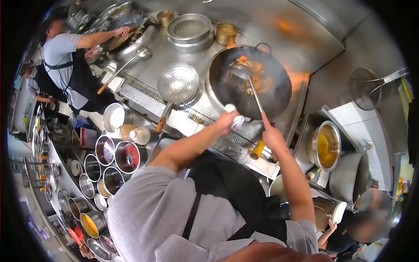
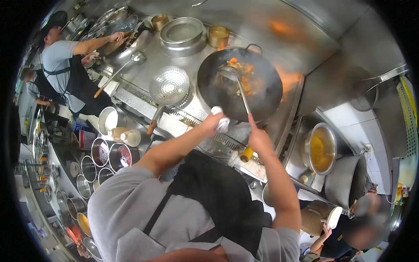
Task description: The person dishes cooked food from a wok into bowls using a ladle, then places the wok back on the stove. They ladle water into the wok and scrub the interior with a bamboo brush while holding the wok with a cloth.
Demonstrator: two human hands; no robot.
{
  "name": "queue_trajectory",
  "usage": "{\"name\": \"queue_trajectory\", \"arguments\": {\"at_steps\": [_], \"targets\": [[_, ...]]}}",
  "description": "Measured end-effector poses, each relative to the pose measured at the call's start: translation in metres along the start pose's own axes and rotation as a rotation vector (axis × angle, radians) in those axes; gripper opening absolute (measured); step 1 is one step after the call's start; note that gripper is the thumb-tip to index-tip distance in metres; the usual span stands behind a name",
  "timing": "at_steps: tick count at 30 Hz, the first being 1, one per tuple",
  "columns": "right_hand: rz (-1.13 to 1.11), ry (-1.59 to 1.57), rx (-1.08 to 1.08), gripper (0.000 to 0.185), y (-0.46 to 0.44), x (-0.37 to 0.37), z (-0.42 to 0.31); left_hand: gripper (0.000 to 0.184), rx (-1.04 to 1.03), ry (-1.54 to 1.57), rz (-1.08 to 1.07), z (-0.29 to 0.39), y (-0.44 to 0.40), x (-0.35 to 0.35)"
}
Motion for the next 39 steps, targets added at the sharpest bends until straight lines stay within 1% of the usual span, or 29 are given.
{"name": "queue_trajectory", "arguments": {"at_steps": [2, 3, 4, 5, 6, 7, 8, 9, 10, 11, 13, 14, 15, 17, 19, 21, 22, 23, 25, 26, 27, 29, 31, 32, 33, 34, 35, 38, 39], "targets": [[0.125, -0.002, 0.034, 0.083, -0.009, 0.008, -0.020, 0.018, -0.066, 0.037, 0.002, -0.004, 0.052, 0.005], [0.058, -0.007, 0.001, 0.083, 0.033, 0.007, -0.008, 0.017, -0.021, 0.086, 0.039, -0.050, 0.098, -0.009], [0.095, -0.070, 0.015, 0.083, 0.048, 0.014, -0.011, 0.017, -0.048, 0.085, 0.060, -0.043, 0.120, -0.013], [0.139, -0.125, 0.031, 0.082, 0.059, 0.025, -0.012, 0.017, -0.082, 0.088, 0.073, -0.034, 0.128, -0.018], [0.113, -0.202, -0.053, 0.082, 0.073, 0.036, -0.004, 0.016, -0.100, 0.088, 0.054, -0.028, 0.123, -0.017], [0.081, -0.257, -0.113, 0.083, 0.091, 0.045, 0.006, 0.013, -0.023, 0.101, 0.176, -0.012, 0.121, -0.028], [0.165, -0.275, 0.017, 0.085, 0.107, 0.045, 0.027, 0.011, 0.039, 0.152, 0.129, 0.011, 0.119, -0.043], [0.186, -0.264, 0.062, 0.084, 0.128, 0.061, 0.037, 0.013, 0.074, 0.116, 0.217, 0.031, 0.105, -0.050], [0.190, -0.284, 0.073, 0.084, 0.150, 0.080, 0.042, 0.014, 0.076, 0.103, 0.209, 0.038, 0.098, -0.055], [0.145, -0.178, 0.103, 0.083, 0.170, 0.097, 0.055, 0.015, 0.070, 0.090, 0.196, 0.043, 0.095, -0.061], [0.055, -0.069, 0.155, 0.083, 0.211, 0.130, 0.071, 0.015, 0.056, 0.043, 0.216, 0.041, 0.124, -0.078], [0.049, -0.070, 0.168, 0.083, 0.224, 0.134, 0.081, 0.016, 0.095, -0.064, 0.196, 0.036, 0.127, -0.071], [0.049, -0.069, 0.171, 0.083, 0.220, 0.135, 0.084, 0.016, 0.092, -0.062, 0.197, 0.038, 0.121, -0.073], [-0.076, -0.132, 0.122, 0.081, 0.219, 0.122, 0.082, 0.017, 0.054, 0.028, 0.165, 0.039, 0.108, -0.077], [-0.066, -0.116, 0.145, 0.080, 0.184, 0.096, 0.072, 0.017, 0.048, -0.009, 0.169, 0.041, 0.065, -0.072], [-0.041, 0.058, 0.149, 0.083, 0.142, 0.067, 0.058, 0.016, -0.015, -0.055, 0.190, 0.031, 0.026, -0.047], [-0.106, 0.203, -0.032, 0.085, 0.123, 0.061, 0.033, 0.016, -0.042, -0.031, 0.116, 0.025, 0.028, -0.037], [-0.097, 0.209, -0.047, 0.085, 0.110, 0.047, 0.031, 0.016, -0.065, -0.006, 0.043, 0.015, 0.037, -0.024], [0.048, 0.333, -0.042, 0.089, 0.082, 0.019, 0.029, 0.025, -0.137, -0.014, 0.075, -0.015, 0.057, 0.005], [0.050, 0.329, -0.056, 0.089, 0.085, 0.019, 0.016, 0.032, -0.136, -0.004, 0.070, -0.032, 0.067, 0.020], [0.075, 0.335, -0.092, 0.087, 0.094, 0.019, 0.001, 0.028, -0.097, -0.076, 0.084, -0.038, 0.083, 0.029], [0.084, 0.330, -0.140, 0.086, 0.116, 0.025, -0.025, 0.026, -0.151, -0.054, 0.102, -0.021, 0.118, 0.018], [-0.009, 0.132, -0.155, 0.084, 0.142, 0.032, -0.042, 0.021, -0.062, 0.037, 0.103, 0.019, 0.119, 0.002], [0.013, 0.026, -0.101, 0.083, 0.156, 0.029, -0.043, 0.015, 0.065, 0.035, 0.081, 0.045, 0.105, -0.004], [0.045, -0.080, -0.049, 0.083, 0.167, 0.026, -0.042, 0.015, 0.167, 0.075, 0.048, 0.060, 0.084, -0.007], [0.081, -0.200, 0.041, 0.082, 0.174, 0.024, -0.045, 0.016, 0.220, 0.025, 0.037, 0.067, 0.095, -0.012], [0.105, -0.192, 0.036, 0.082, 0.174, 0.028, -0.048, 0.016, 0.252, -0.025, 0.010, 0.082, 0.099, -0.026], [-0.111, -0.428, -0.342, 0.081, 0.166, 0.033, -0.077, 0.015, 0.241, -0.166, 0.031, 0.091, 0.096, -0.033], [-0.099, -0.444, -0.354, 0.081, 0.154, 0.024, -0.074, 0.015, 0.257, -0.203, 0.027, 0.090, 0.075, -0.024]]}}
Point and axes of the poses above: each hand's wrist, its own y-axis away from the middle knuckle, its own x-axis out of the back of the hand, z = x × y, the point moved 2 cm from there along -y, towards the middle knuckle, and after that the axes turned 6 degrees about x, right-handed, at the moved point
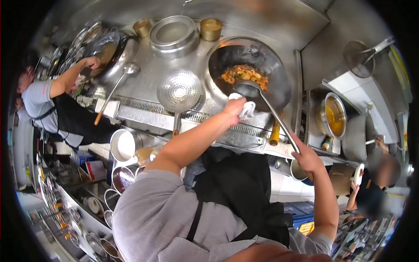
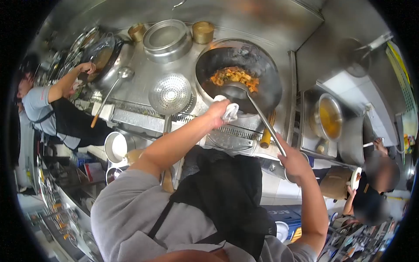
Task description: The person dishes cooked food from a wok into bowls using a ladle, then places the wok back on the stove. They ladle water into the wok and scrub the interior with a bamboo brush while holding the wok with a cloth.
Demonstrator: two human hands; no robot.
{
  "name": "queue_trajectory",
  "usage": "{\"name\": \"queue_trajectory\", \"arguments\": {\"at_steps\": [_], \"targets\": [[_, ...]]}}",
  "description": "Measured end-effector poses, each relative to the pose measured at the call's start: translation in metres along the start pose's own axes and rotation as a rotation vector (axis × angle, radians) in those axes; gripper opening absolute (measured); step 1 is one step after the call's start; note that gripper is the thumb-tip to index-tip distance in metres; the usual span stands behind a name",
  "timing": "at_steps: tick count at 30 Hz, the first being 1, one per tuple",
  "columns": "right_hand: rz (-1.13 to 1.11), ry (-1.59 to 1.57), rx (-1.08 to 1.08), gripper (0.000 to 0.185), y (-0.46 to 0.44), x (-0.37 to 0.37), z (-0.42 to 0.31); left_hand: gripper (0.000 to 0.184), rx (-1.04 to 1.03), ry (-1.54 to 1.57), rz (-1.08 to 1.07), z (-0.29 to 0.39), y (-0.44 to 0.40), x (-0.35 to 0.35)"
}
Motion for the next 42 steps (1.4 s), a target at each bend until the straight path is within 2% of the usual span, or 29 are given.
{"name": "queue_trajectory", "arguments": {"at_steps": [2, 3, 6, 7, 8, 10, 12, 13, 14, 15, 16, 20, 21, 23, 24, 26, 28, 31, 32, 33, 34, 36, 39, 40, 41, 42], "targets": [[0.165, 0.307, 0.184, 0.081, -0.046, -0.018, 0.017, 0.014, 0.017, -0.065, -0.018, -0.001, -0.049, 0.014], [0.196, 0.387, 0.168, 0.082, -0.067, -0.027, 0.019, 0.014, 0.021, -0.071, -0.034, -0.013, -0.064, 0.022], [0.312, 0.556, 0.106, 0.086, -0.109, -0.053, 0.020, 0.015, -0.304, 0.113, -0.157, -0.059, -0.080, 0.045], [0.346, 0.609, 0.079, 0.087, -0.106, -0.056, 0.014, 0.021, -0.345, 0.031, -0.035, -0.084, -0.083, 0.060], [0.405, 0.603, 0.084, 0.085, -0.095, -0.058, 0.009, 0.028, -0.357, 0.067, -0.085, -0.105, -0.075, 0.071], [0.398, 0.511, 0.132, 0.083, -0.061, -0.052, -0.003, 0.029, -0.293, 0.152, 0.047, -0.093, 0.001, 0.054], [0.334, 0.355, 0.190, 0.081, -0.030, -0.043, 0.007, 0.023, -0.336, 0.144, -0.048, -0.074, -0.006, 0.051], [0.255, 0.277, 0.096, 0.081, -0.015, -0.037, 0.006, 0.018, -0.266, 0.185, -0.024, -0.047, 0.000, 0.042], [0.239, 0.226, 0.151, 0.081, -0.005, -0.035, 0.013, 0.011, -0.178, 0.208, 0.023, -0.027, -0.001, 0.032], [0.244, 0.215, 0.183, 0.081, 0.004, -0.038, 0.018, 0.011, -0.069, 0.110, 0.015, -0.009, -0.001, 0.028], [0.260, 0.208, 0.219, 0.081, 0.009, -0.038, 0.020, 0.012, -0.043, 0.094, -0.007, -0.002, -0.002, 0.021], [0.324, 0.131, 0.205, 0.080, 0.013, -0.051, 0.043, 0.011, -0.151, 0.091, 0.031, -0.010, -0.063, 0.005], [0.401, 0.096, 0.239, 0.079, 0.013, -0.056, 0.047, 0.012, -0.199, 0.097, 0.050, -0.014, -0.074, 0.003], [0.408, -0.137, 0.140, 0.078, 0.017, -0.061, 0.045, 0.014, -0.228, 0.083, 0.047, -0.027, -0.101, 0.004], [0.413, -0.150, 0.137, 0.078, 0.015, -0.063, 0.046, 0.017, -0.267, 0.081, 0.044, -0.023, -0.100, -0.001], [0.409, -0.224, 0.057, 0.078, 0.014, -0.064, 0.058, 0.022, -0.246, 0.100, 0.028, -0.025, -0.097, -0.008], [0.441, -0.191, 0.124, 0.078, 0.007, -0.063, 0.077, 0.029, -0.218, 0.125, 0.018, -0.026, -0.087, -0.015], [0.357, -0.236, 0.077, 0.079, -0.009, -0.055, 0.084, 0.047, -0.042, 0.257, -0.018, -0.028, -0.083, -0.015], [0.332, -0.256, 0.065, 0.080, -0.015, -0.051, 0.084, 0.047, -0.044, 0.249, -0.006, -0.023, -0.083, -0.017], [0.225, -0.326, -0.042, 0.080, -0.023, -0.044, 0.079, 0.043, -0.040, 0.264, 0.006, -0.017, -0.084, -0.020], [0.219, -0.331, -0.027, 0.079, -0.036, -0.047, 0.097, 0.038, -0.031, 0.282, 0.014, -0.016, -0.083, -0.023], [0.221, -0.294, 0.126, 0.078, -0.067, -0.071, 0.155, 0.011, -0.044, 0.216, -0.011, -0.022, -0.121, -0.003], [0.089, -0.432, 0.145, 0.079, -0.087, -0.099, 0.187, 0.021, -0.025, 0.137, 0.011, -0.036, -0.117, 0.021], [0.023, -0.530, 0.148, 0.079, -0.082, -0.101, 0.184, 0.023, -0.137, 0.068, 0.052, -0.038, -0.086, 0.012], [0.119, -0.586, 0.104, 0.079, -0.074, -0.100, 0.182, 0.026, -0.083, 0.102, -0.092, -0.046, -0.105, 0.045], [0.116, -0.585, 0.167, 0.079, -0.064, -0.098, 0.175, 0.027, -0.128, 0.060, -0.116, -0.045, -0.079, 0.051]]}}
Point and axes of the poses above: each hand's wrist, its own y-axis away from the middle knuckle, its own x-axis out of the back of the hand, z = x × y, the point moved 2 cm from there along -y, towards the middle knuckle, and after that the axes turned 6 degrees about x, right-handed, at the moved point
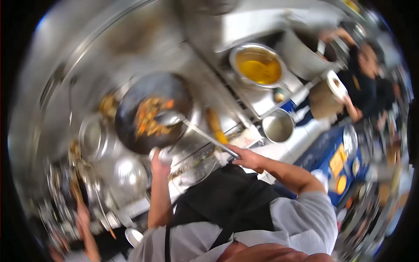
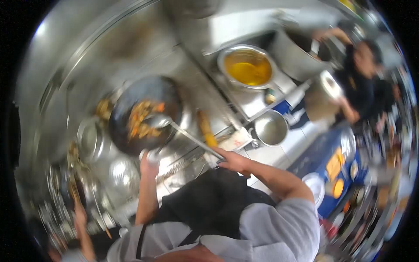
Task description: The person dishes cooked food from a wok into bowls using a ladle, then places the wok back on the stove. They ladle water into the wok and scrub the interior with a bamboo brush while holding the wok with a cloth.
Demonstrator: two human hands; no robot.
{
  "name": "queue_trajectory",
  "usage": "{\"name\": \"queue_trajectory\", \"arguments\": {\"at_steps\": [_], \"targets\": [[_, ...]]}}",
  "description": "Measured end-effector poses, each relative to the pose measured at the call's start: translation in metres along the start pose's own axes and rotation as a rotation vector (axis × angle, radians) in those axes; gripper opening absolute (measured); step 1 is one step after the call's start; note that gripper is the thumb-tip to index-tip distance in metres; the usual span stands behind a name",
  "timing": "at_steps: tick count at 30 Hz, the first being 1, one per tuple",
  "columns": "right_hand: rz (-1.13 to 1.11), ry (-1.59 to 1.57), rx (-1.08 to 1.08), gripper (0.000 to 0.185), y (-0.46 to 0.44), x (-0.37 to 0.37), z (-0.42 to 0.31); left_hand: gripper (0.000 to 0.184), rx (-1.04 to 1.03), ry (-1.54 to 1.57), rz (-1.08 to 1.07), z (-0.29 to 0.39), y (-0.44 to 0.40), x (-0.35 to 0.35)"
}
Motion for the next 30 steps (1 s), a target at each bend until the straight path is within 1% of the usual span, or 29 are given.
{"name": "queue_trajectory", "arguments": {"at_steps": [1, 2, 3, 4, 5, 6, 7, 8, 9, 10, 13, 14, 15, 16, 18, 20, 22, 23, 24, 25, 27, 30], "targets": [[-0.034, 0.007, 0.065, 0.079, 0.009, -0.005, -0.007, 0.026, 0.069, 0.063, -0.036, -0.003, -0.006, 0.049], [-0.077, 0.027, 0.155, 0.079, 0.014, -0.004, -0.006, 0.025, 0.050, 0.114, -0.221, -0.001, 0.005, 0.061], [-0.019, 0.086, 0.320, 0.079, 0.008, -0.011, 0.014, 0.024, -0.003, 0.040, 0.059, -0.003, 0.040, 0.040], [0.044, 0.087, 0.315, 0.079, 0.020, -0.014, 0.008, 0.024, 0.009, -0.035, 0.219, -0.005, 0.061, 0.041], [0.034, 0.069, 0.304, 0.080, 0.032, -0.020, -0.005, 0.019, 0.021, -0.065, 0.164, -0.004, 0.061, 0.066], [0.019, 0.047, 0.290, 0.080, 0.043, -0.032, -0.011, 0.015, -0.002, -0.122, 0.181, 0.002, 0.060, 0.087], [0.164, 0.182, 0.436, 0.079, 0.046, -0.048, 0.000, 0.014, 0.003, -0.160, 0.182, 0.010, 0.079, 0.074], [0.161, 0.103, 0.321, 0.076, 0.060, -0.060, -0.009, 0.013, 0.006, -0.191, 0.186, 0.019, 0.104, 0.059], [0.166, 0.023, 0.206, 0.074, 0.075, -0.072, -0.019, 0.013, 0.022, -0.208, 0.160, 0.025, 0.112, 0.062], [0.186, -0.026, 0.121, 0.073, 0.100, -0.082, -0.046, 0.014, 0.024, -0.244, 0.148, 0.030, 0.117, 0.065], [0.305, -0.050, 0.099, 0.069, 0.133, -0.123, -0.042, 0.015, 0.070, -0.380, 0.094, 0.046, 0.126, 0.071], [0.354, -0.128, 0.063, 0.067, 0.149, -0.137, -0.043, 0.016, 0.102, -0.455, 0.067, 0.049, 0.128, 0.069], [0.394, -0.164, 0.043, 0.066, 0.166, -0.151, -0.045, 0.019, 0.113, -0.464, 0.026, 0.050, 0.129, 0.063], [0.439, -0.195, 0.023, 0.066, 0.182, -0.164, -0.046, 0.019, 0.124, -0.493, -0.006, 0.048, 0.133, 0.058], [0.531, -0.237, 0.008, 0.066, 0.196, -0.190, -0.039, 0.024, 0.248, -0.561, -0.126, 0.052, 0.122, 0.040], [0.645, -0.306, -0.012, 0.067, 0.207, -0.219, -0.034, 0.027, 0.281, -0.674, -0.188, 0.054, 0.098, 0.027], [0.716, -0.310, -0.072, 0.067, 0.222, -0.249, -0.031, 0.028, 0.293, -0.736, -0.277, 0.048, 0.098, 0.002], [0.829, -0.200, -0.064, 0.067, 0.233, -0.284, -0.078, 0.029, 0.321, -0.751, -0.441, 0.082, 0.122, -0.003], [0.879, -0.242, -0.081, 0.065, 0.246, -0.304, -0.109, 0.029, 0.368, -0.813, -0.488, 0.092, 0.129, -0.014], [0.925, -0.306, -0.147, 0.065, 0.239, -0.320, -0.136, 0.029, 0.459, -0.842, -0.514, 0.111, 0.123, -0.030], [1.039, -0.354, -0.210, 0.064, 0.228, -0.357, -0.165, 0.030, 0.565, -0.927, -0.586, 0.127, 0.108, -0.058], [1.246, -0.415, -0.262, 0.066, 0.199, -0.406, -0.191, 0.032, 0.711, -1.101, -0.784, 0.131, 0.076, -0.103]]}}
Point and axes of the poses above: each hand's wrist, its own y-axis away from the middle knuckle, its own x-axis out of the back of the hand, z = x × y, the point moved 2 cm from there along -y, towards the middle knuckle, and after that the axes turned 6 degrees about x, right-handed, at the moved point
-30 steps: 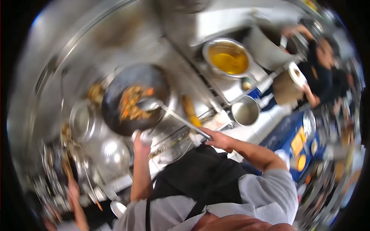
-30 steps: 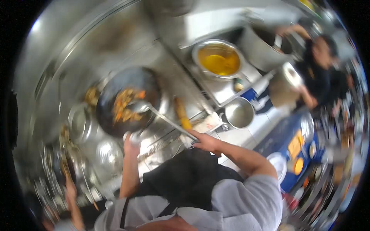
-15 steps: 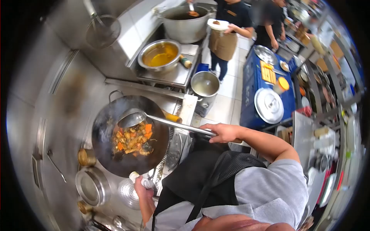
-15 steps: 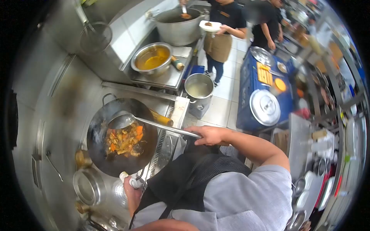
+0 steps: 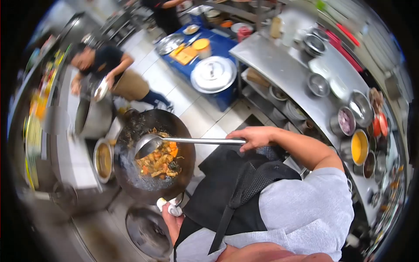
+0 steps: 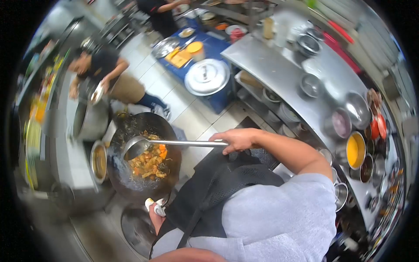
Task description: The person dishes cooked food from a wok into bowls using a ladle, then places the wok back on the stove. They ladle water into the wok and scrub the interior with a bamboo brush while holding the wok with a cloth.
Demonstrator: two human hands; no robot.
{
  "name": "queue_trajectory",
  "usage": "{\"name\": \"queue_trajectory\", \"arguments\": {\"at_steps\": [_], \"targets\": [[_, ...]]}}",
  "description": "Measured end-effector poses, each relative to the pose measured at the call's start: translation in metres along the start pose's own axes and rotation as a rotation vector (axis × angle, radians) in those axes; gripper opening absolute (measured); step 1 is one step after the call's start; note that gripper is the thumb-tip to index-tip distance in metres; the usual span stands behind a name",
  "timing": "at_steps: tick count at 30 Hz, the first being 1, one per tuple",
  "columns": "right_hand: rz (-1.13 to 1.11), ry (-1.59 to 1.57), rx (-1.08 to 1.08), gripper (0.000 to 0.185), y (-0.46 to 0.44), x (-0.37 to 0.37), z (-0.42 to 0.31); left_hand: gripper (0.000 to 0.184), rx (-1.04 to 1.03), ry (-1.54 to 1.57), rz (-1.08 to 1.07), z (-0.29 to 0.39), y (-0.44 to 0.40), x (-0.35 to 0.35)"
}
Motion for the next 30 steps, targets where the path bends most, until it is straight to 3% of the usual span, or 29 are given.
{"name": "queue_trajectory", "arguments": {"at_steps": [2, 4, 5, 8, 10, 13, 14, 16, 17, 20, 26, 30], "targets": [[0.119, 0.011, 0.014, 0.068, 0.044, -0.007, -0.007, 0.030, 0.008, -0.074, -0.062, 0.010, -0.026, -0.012], [0.258, -0.129, -0.171, 0.068, 0.093, -0.024, -0.046, 0.026, 0.082, -0.164, -0.206, 0.027, -0.039, -0.026], [0.400, -0.066, -0.113, 0.068, 0.104, -0.043, -0.045, 0.022, 0.088, -0.197, -0.231, 0.036, -0.034, -0.048], [0.672, -0.474, -0.243, 0.069, 0.100, -0.086, -0.053, 0.020, 0.087, -0.572, -0.384, 0.053, -0.101, -0.066], [0.776, -0.464, -0.337, 0.068, 0.113, -0.094, -0.062, 0.019, 0.299, -0.395, -0.526, 0.024, -0.158, -0.093], [0.957, -0.420, -0.341, 0.068, 0.125, -0.156, -0.115, 0.015, 0.482, -0.314, -0.665, 0.026, -0.130, -0.132], [1.013, -0.492, -0.327, 0.068, 0.146, -0.096, -0.064, 0.015, 0.504, -0.354, -0.674, -0.008, -0.156, -0.221], [1.092, -0.515, -0.372, 0.069, 0.137, -0.096, -0.094, 0.013, 0.578, -0.395, -0.712, 0.002, -0.158, -0.266], [1.146, -0.531, -0.394, 0.069, 0.173, -0.074, -0.018, 0.014, 0.547, -0.457, -0.681, -0.066, -0.178, -0.319], [1.260, -0.530, -0.500, 0.071, 0.169, -0.123, -0.099, 0.023, 0.625, -0.488, -0.754, -0.054, -0.148, -0.320], [1.634, -0.622, -0.515, 0.071, 0.143, -0.129, -0.141, 0.020, 0.614, -0.678, -0.888, -0.053, -0.148, -0.382], [1.746, -0.794, -0.326, 0.076, 0.097, -0.115, -0.158, 0.021, 0.609, -0.761, -0.993, -0.046, -0.195, -0.407]]}}
Point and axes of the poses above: each hand's wrist, its own y-axis away from the middle knuckle, its own x-axis out of the back of the hand, z = x × y, the point moved 2 cm from there along -y, towards the middle knuckle, and after that the axes turned 6 degrees about x, right-handed, at the moved point
